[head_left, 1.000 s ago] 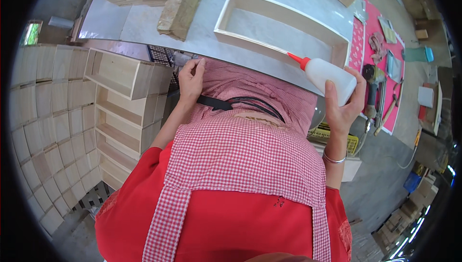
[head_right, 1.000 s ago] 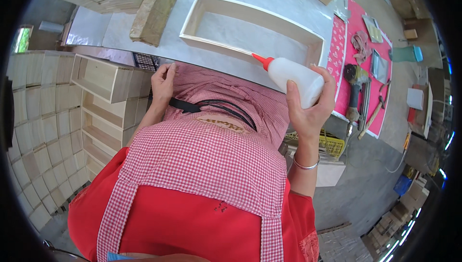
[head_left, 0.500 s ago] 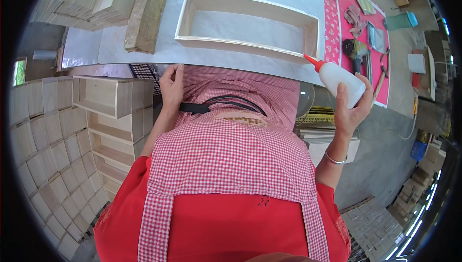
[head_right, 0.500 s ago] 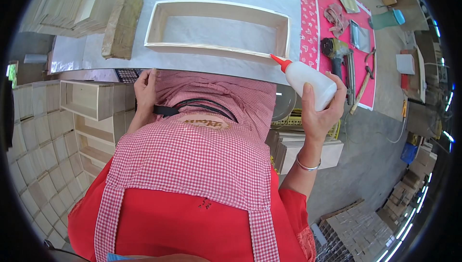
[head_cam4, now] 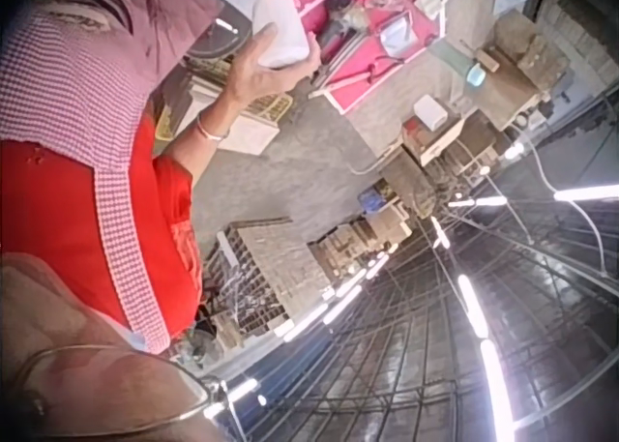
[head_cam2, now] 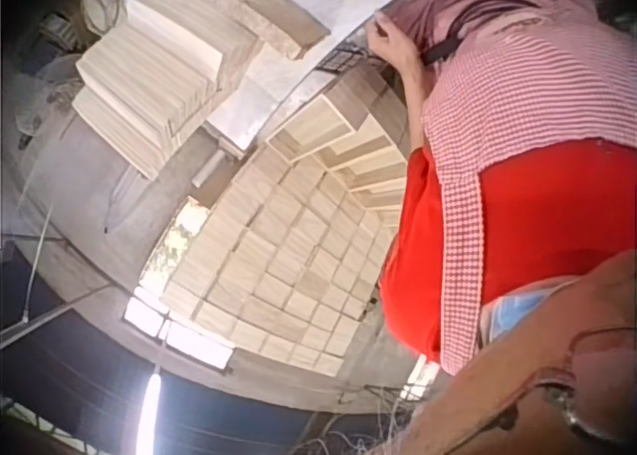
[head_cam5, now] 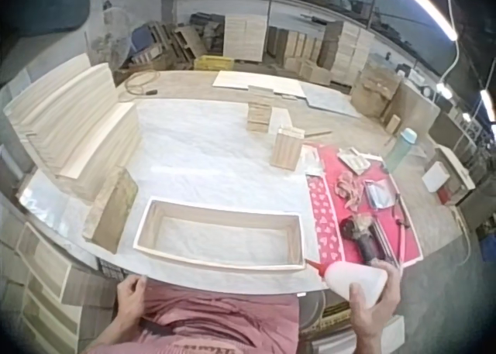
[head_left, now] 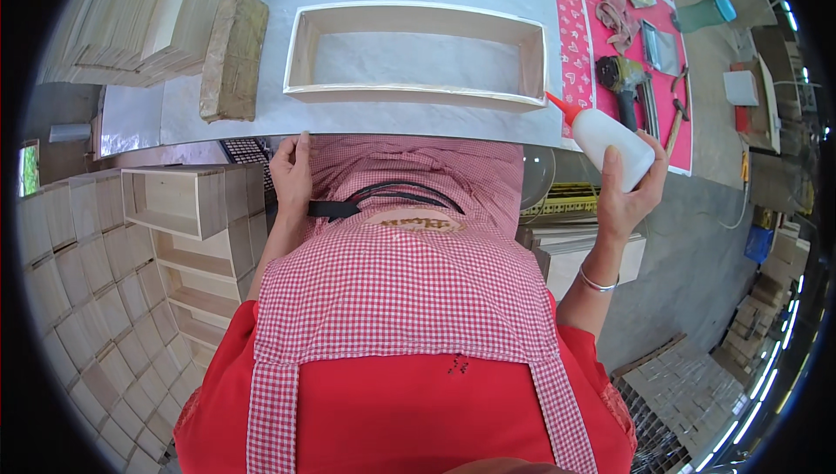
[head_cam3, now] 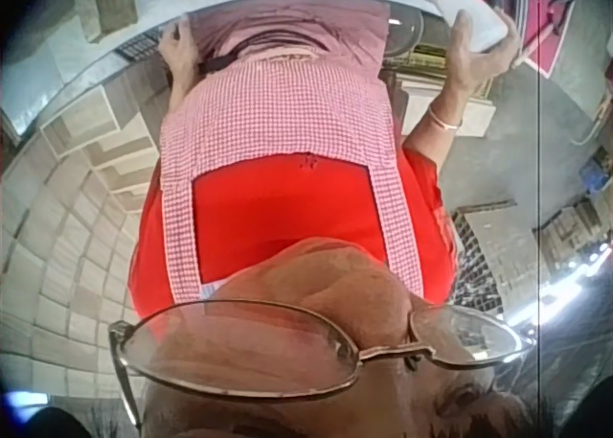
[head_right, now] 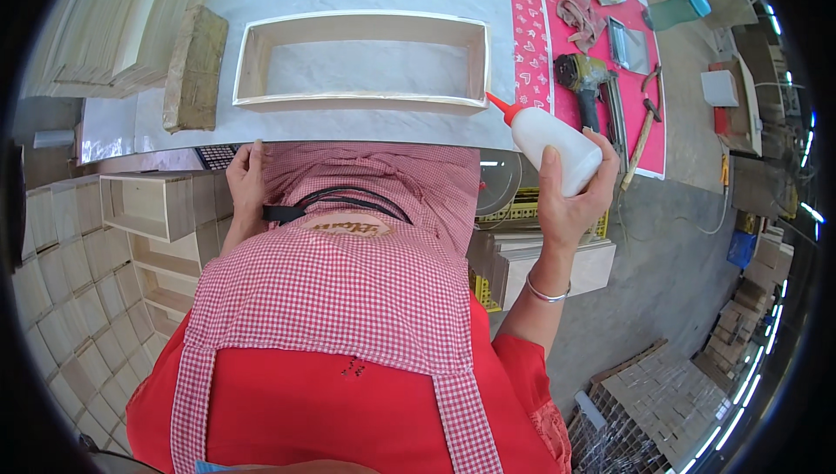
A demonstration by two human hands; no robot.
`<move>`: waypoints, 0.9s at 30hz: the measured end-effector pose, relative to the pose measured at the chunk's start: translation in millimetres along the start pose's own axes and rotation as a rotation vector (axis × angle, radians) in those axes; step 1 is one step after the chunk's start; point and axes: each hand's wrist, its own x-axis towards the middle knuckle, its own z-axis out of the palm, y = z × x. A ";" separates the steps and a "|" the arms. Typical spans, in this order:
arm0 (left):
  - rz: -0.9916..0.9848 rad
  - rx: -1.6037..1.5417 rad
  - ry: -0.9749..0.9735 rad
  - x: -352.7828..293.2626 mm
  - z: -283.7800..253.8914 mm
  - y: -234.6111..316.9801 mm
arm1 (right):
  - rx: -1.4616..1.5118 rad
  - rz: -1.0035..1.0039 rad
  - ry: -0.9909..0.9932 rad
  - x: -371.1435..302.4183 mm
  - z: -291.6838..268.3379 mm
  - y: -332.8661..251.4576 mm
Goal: Assembling wooden boxes by applying wood glue and using a pneumatic nail gun to secure the pieces.
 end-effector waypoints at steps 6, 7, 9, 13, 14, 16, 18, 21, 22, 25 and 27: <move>0.031 0.015 0.018 -0.2 0.5 0.2 | 0.012 0.012 0.016 13.1 13.6 10.3; 0.038 0.013 0.017 1.1 0.9 -0.3 | 0.026 0.008 0.022 16.9 17.9 13.7; 0.030 0.018 0.013 3.5 0.7 -1.6 | 0.056 0.001 0.035 25.6 26.6 18.4; 0.058 0.035 0.025 5.9 -0.2 -6.9 | 0.117 0.010 0.051 47.4 46.7 16.8; 0.073 0.041 0.030 6.7 0.2 -6.1 | 0.121 0.001 0.060 53.2 51.3 20.5; 0.054 0.064 0.028 6.5 0.2 -1.5 | 0.175 0.018 0.098 61.5 64.6 36.6; 0.048 0.087 0.043 3.7 -0.7 1.8 | 0.221 0.005 0.135 77.6 80.1 50.6; 0.067 0.093 0.033 -1.8 -5.2 -0.7 | 0.131 0.096 0.240 103.2 105.1 67.5; 0.032 0.067 0.018 -2.9 -6.4 -0.9 | 0.119 0.084 0.253 114.4 115.7 80.5; 0.017 0.072 -0.031 -2.5 -15.3 -3.9 | -0.092 -0.052 0.290 151.2 149.4 131.6; 0.030 0.109 -0.095 -3.6 -16.2 -2.7 | -0.356 0.022 0.221 165.0 166.9 156.3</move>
